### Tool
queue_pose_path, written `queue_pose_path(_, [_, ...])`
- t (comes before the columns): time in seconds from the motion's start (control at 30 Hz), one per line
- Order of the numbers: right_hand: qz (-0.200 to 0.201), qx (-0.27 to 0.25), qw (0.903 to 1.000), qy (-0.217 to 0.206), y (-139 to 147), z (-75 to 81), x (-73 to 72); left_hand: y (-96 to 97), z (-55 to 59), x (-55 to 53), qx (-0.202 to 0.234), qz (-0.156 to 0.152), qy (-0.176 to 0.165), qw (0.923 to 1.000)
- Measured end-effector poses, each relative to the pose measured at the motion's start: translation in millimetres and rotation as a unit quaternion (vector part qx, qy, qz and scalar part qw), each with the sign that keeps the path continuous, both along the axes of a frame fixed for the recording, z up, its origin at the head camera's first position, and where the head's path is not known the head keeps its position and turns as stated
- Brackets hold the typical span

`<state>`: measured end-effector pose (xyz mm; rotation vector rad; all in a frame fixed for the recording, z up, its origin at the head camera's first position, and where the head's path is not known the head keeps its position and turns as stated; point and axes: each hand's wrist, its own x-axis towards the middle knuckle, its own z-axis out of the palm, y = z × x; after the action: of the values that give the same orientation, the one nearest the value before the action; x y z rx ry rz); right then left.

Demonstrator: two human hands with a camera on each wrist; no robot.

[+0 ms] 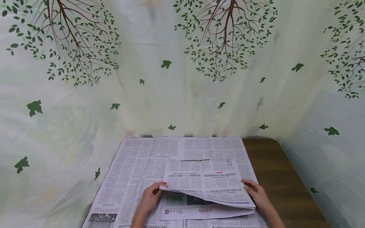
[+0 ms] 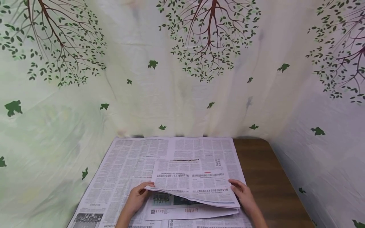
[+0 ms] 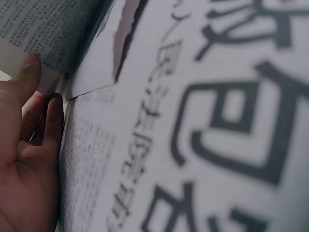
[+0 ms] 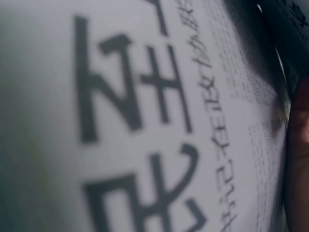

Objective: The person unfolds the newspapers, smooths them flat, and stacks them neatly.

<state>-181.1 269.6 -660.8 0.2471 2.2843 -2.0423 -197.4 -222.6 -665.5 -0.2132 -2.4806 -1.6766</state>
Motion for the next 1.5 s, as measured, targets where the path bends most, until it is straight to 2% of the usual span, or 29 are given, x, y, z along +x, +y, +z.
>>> queue_pose_path(0.2, [0.017, -0.048, 0.9958, 0.075, 2.7, -3.0, 4.8, -0.1, 1.2, 1.1, 0.030, 0.004, -0.021, 0.9993])
queue_pose_path(0.27, [0.026, -0.034, 0.9929, 0.111, 3.0, -3.9, 5.3, -0.1, 2.4, 1.4, 0.041, 0.004, -0.026, 0.9988])
queue_pose_path(0.37, [0.029, 0.046, 0.9816, 0.183, 2.4, -5.6, 4.2, -0.4, 3.2, 1.8, 0.050, 0.001, -0.029, 0.9983])
queue_pose_path(0.47, [0.019, 0.144, 0.9580, 0.247, 0.5, -3.0, 2.3, -1.0, 2.9, 2.1, 0.056, -0.008, -0.022, 0.9981])
queue_pose_path(0.53, [0.012, 0.193, 0.9447, 0.265, -0.8, 1.0, 0.9, -1.3, 1.9, 2.1, 0.060, -0.010, -0.025, 0.9978])
queue_pose_path(0.67, [0.022, 0.257, 0.9232, 0.285, 1.0, 7.3, -1.9, -2.8, -0.6, 3.3, 0.075, -0.014, -0.038, 0.9964])
queue_pose_path(0.73, [0.025, 0.268, 0.9182, 0.290, 1.8, 7.7, -2.6, -3.2, -2.1, 4.0, 0.078, -0.016, -0.038, 0.9961])
queue_pose_path(0.9, [-0.005, 0.286, 0.9150, 0.285, 1.1, 6.6, -2.1, -3.5, -4.4, 5.0, 0.073, -0.024, -0.021, 0.9969])
queue_pose_path(1.0, [-0.020, 0.301, 0.9083, 0.290, 0.1, 6.6, -2.9, -2.2, -3.4, 4.4, 0.065, -0.014, -0.022, 0.9975])
queue_pose_path(1.1, [-0.026, 0.293, 0.9074, 0.300, -0.2, 7.2, -4.9, 0.4, 1.1, 2.5, 0.028, 0.008, -0.013, 0.9995])
queue_pose_path(1.17, [-0.022, 0.281, 0.9092, 0.306, 0.0, 7.6, -5.8, 2.6, 6.0, 1.0, -0.017, 0.025, -0.004, 0.9995])
queue_pose_path(1.27, [-0.014, 0.255, 0.9156, 0.311, 0.2, 8.5, -6.0, 5.9, 15.0, -1.4, -0.107, 0.032, 0.040, 0.9929])
queue_pose_path(1.37, [-0.003, 0.231, 0.9226, 0.309, -0.3, 10.6, -4.8, 7.6, 22.8, -6.1, -0.172, 0.024, 0.098, 0.9799])
queue_pose_path(1.43, [0.006, 0.220, 0.9267, 0.304, -0.7, 12.8, -3.4, 7.3, 26.1, -9.9, -0.193, 0.022, 0.124, 0.9731])
queue_pose_path(1.5, [0.016, 0.211, 0.9307, 0.298, -0.9, 15.1, -2.1, 6.0, 27.3, -13.5, -0.186, 0.033, 0.123, 0.9741])
